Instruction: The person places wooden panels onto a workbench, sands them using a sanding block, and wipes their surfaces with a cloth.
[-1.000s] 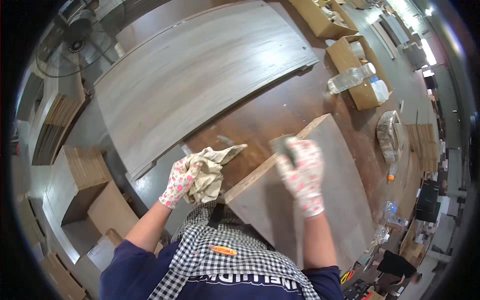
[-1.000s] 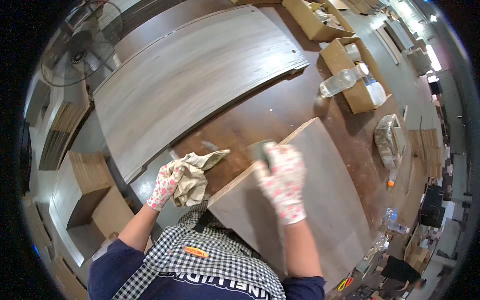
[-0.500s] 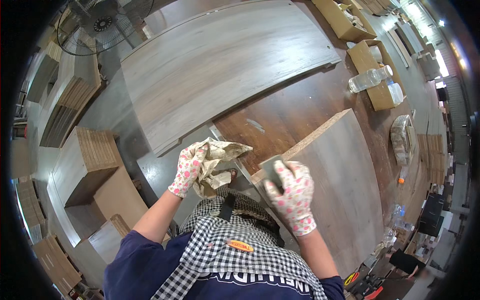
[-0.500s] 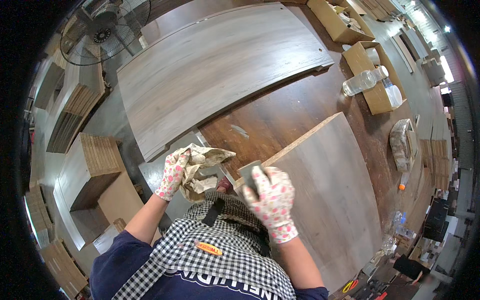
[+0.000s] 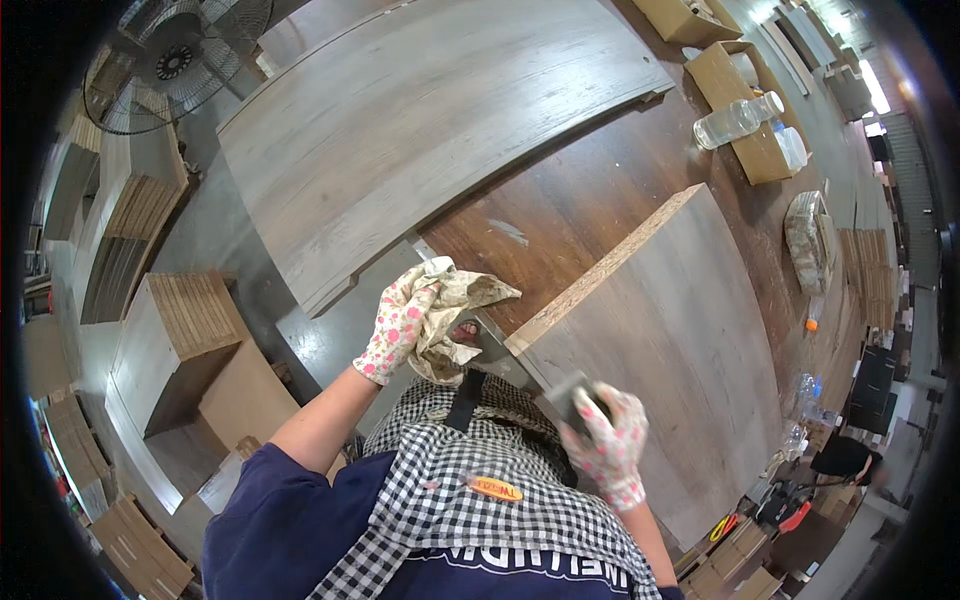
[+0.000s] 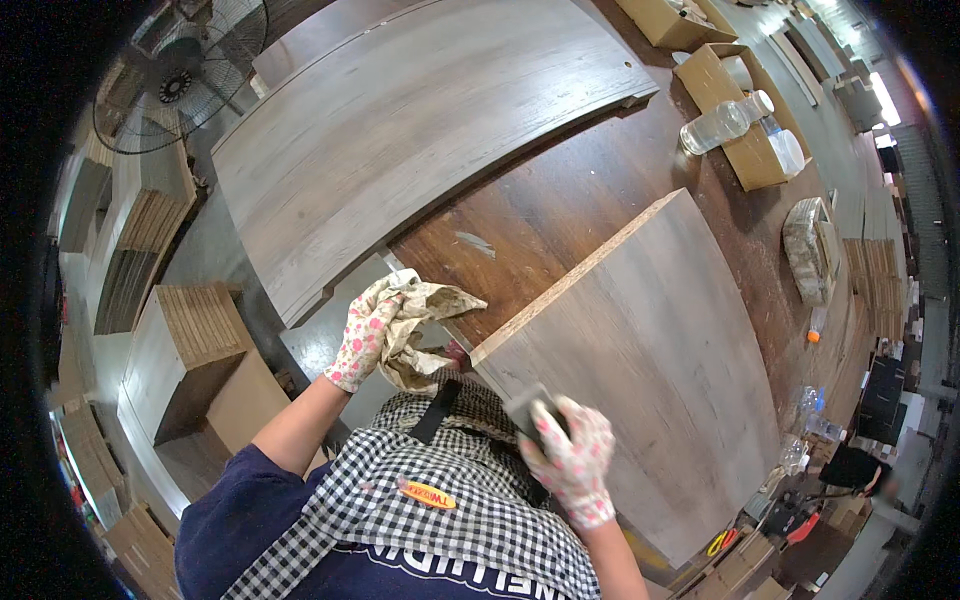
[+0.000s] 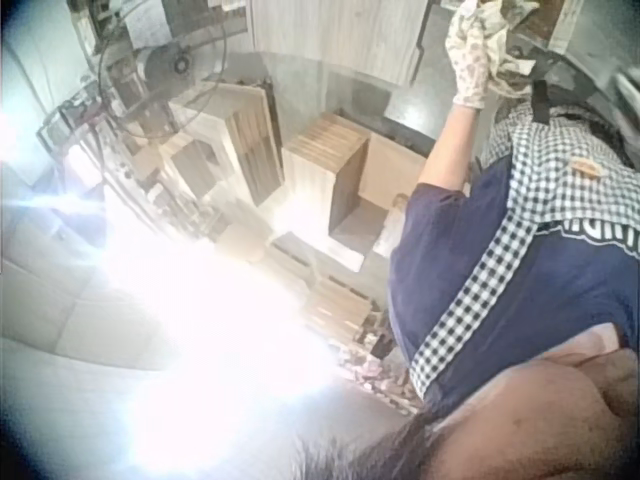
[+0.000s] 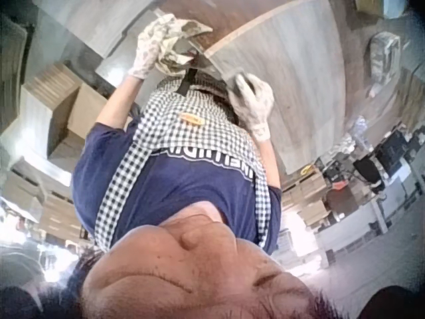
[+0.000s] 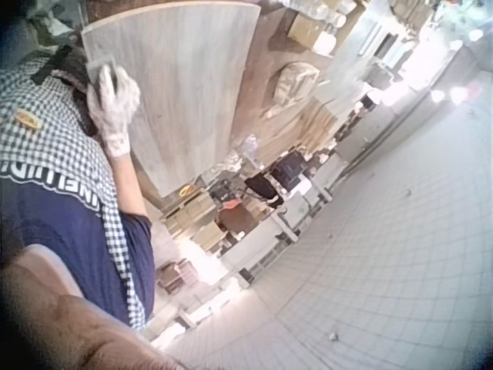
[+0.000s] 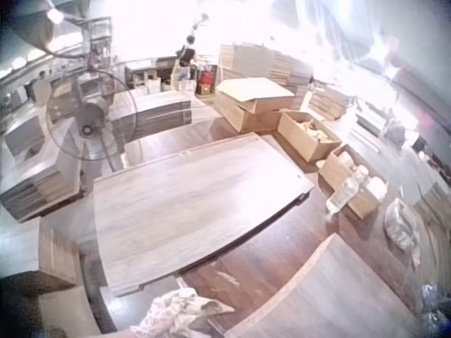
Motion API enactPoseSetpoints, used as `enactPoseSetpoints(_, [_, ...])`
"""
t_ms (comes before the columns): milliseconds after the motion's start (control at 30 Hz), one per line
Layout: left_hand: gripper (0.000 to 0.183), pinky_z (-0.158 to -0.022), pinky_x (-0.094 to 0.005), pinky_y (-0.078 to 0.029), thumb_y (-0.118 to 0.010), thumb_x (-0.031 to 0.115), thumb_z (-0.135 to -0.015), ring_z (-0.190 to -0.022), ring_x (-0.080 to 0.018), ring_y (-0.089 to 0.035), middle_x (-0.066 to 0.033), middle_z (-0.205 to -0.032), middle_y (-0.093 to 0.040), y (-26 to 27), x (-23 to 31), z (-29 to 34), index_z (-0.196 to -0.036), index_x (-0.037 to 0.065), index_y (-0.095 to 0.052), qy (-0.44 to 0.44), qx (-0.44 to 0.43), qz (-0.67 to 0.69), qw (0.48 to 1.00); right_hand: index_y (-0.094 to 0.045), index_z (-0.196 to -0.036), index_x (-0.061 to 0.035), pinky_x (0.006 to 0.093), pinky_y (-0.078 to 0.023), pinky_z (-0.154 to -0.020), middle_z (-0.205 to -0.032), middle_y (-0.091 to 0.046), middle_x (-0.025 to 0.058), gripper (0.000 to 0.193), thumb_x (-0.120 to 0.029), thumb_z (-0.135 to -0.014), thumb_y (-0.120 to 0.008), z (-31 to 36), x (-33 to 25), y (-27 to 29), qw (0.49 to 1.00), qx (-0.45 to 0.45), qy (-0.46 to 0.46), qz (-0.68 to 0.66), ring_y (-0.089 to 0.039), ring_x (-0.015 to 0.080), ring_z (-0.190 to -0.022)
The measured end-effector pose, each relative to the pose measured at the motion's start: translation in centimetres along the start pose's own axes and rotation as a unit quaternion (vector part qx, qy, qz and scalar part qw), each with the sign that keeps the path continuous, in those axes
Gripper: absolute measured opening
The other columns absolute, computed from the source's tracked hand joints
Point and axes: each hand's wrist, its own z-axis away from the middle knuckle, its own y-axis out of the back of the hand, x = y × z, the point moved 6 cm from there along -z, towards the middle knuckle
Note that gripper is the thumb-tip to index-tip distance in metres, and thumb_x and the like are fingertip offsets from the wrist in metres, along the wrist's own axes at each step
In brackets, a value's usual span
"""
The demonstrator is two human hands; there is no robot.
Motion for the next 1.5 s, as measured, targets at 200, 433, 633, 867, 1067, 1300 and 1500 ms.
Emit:
enactPoseSetpoints(200, [0.035, -0.091, -0.0289, -0.058, -0.053, 0.009, -0.105, -0.107, -0.0152, -0.069, -0.0101, -0.123, -0.069, -0.7, 0.4, 0.1, -0.137, -0.004, -0.056, 0.016, -0.028, -0.026, 0.999, -0.068, -0.122, -0.0192, 0.0454, -0.05, -0.082, -0.12, -0.065, 0.0134, 0.052, -0.024, -0.073, -0.085, 1.3, -0.9, -1.3, 0.999, -0.039, 0.001, -0.027, -0.064, 0.0305, -0.098])
enactPoseSetpoints(433, [0.032, -0.091, -0.0315, -0.058, -0.052, 0.008, -0.104, -0.105, -0.0173, -0.07, -0.0108, -0.119, -0.07, -1.7, 1.6, -0.3, -0.134, -0.002, -0.06, -0.053, -0.039, -0.072, 0.995, -0.067, -0.119, -0.0199, 0.0443, -0.052, -0.076, -0.114, -0.065, 0.0115, 0.052, -0.022, -0.07, -0.086, 4.6, -1.0, 1.8, 0.996, 0.07, -0.054, -0.002, -0.065, 0.0287, -0.092])
enactPoseSetpoints(633, [0.034, -0.08, -0.0336, -0.064, -0.053, 0.011, -0.105, -0.101, -0.0208, -0.07, -0.0134, -0.121, -0.068, -4.0, 4.0, -0.9, -0.136, -0.002, -0.056, -0.085, -0.011, -0.111, 0.99, -0.068, -0.125, -0.0197, 0.0442, -0.049, -0.078, -0.119, -0.063, 0.0106, 0.049, -0.027, -0.079, -0.082, 3.4, -2.0, -2.9, 0.997, 0.001, -0.069, 0.041, -0.064, 0.027, -0.096])
enactPoseSetpoints(867, [0.038, -0.083, -0.0319, -0.061, -0.055, 0.014, -0.103, -0.103, -0.0195, -0.07, -0.0137, -0.122, -0.068, -9.6, 9.2, 0.1, -0.137, -0.002, -0.055, -0.192, -0.12, -0.104, 0.968, -0.068, -0.12, -0.0126, 0.0448, -0.05, -0.085, -0.113, -0.063, 0.0121, 0.048, -0.023, -0.075, -0.08, 16.8, 0.7, 2.0, 0.949, 0.115, -0.27, 0.115, -0.061, 0.0299, -0.101])
enactPoseSetpoints(1067, [0.047, -0.092, -0.0363, -0.06, -0.057, 0.022, -0.103, -0.118, -0.0269, -0.064, -0.0178, -0.13, -0.064, -15.8, 10.6, 1.7, -0.142, -0.004, -0.049, -0.237, -0.224, -0.124, 0.937, -0.07, -0.108, -0.0097, 0.0433, -0.054, -0.07, -0.096, -0.067, 0.0096, 0.037, -0.025, -0.075, -0.077, 16.8, 0.2, 3.5, 0.899, 0.201, -0.386, 0.053, -0.065, 0.0295, -0.077])
enactPoseSetpoints(1300, [0.042, -0.087, -0.0315, -0.059, -0.06, 0.02, -0.103, -0.102, -0.0177, -0.068, -0.0125, -0.122, -0.068, -24.2, 8.8, 3.7, -0.138, -0.003, -0.056, -0.188, -0.354, -0.109, 0.909, -0.068, -0.123, -0.0102, 0.0453, -0.05, -0.093, -0.117, -0.06, 0.0117, 0.05, -0.024, -0.077, -0.079, 24.4, 0.5, 6.1, 0.837, 0.279, -0.432, 0.189, -0.057, 0.0299, -0.108])
enactPoseSetpoints(1500, [0.056, -0.121, -0.051, -0.027, -0.07, 0.018, -0.09, -0.146, -0.0396, -0.036, -0.0191, -0.154, -0.044, -29.0, 3.3, 8.4, -0.142, 0.007, -0.056, -0.395, -0.374, -0.611, 0.575, -0.066, -0.123, -0.0064, 0.0432, -0.051, -0.089, -0.109, -0.059, 0.0108, 0.05, -0.021, -0.078, -0.081, 30.5, 3.3, 8.7, 0.773, 0.4, -0.489, 0.061, -0.059, 0.0286, -0.101])
